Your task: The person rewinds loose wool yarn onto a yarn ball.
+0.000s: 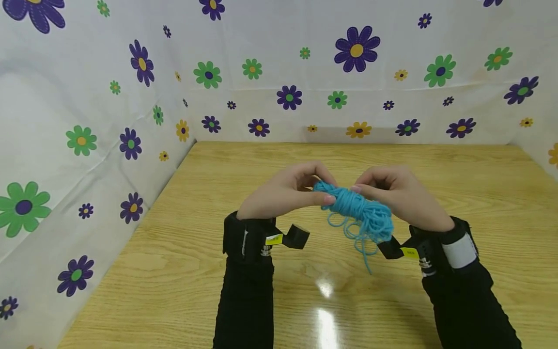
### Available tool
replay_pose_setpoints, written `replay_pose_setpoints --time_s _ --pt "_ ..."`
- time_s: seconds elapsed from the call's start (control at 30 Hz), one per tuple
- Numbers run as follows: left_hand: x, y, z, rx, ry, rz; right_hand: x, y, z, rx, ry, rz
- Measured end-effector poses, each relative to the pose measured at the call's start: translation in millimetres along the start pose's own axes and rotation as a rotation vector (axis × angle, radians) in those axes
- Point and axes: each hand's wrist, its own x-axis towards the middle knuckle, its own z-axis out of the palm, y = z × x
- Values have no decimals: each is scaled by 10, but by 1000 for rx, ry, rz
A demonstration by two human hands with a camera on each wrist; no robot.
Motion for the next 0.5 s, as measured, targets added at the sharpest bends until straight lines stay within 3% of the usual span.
replay_pose_setpoints --time_s 0.13,0.3,0.5 --pt "-14 19 -4 -47 100 17 4 14 33 49 -26 -30" --pt "3 25 -3 -78 259 16 45 3 111 -85 -8 -47" --pt "48 -7 19 -34 416 11 78 11 206 -48 -14 -64"
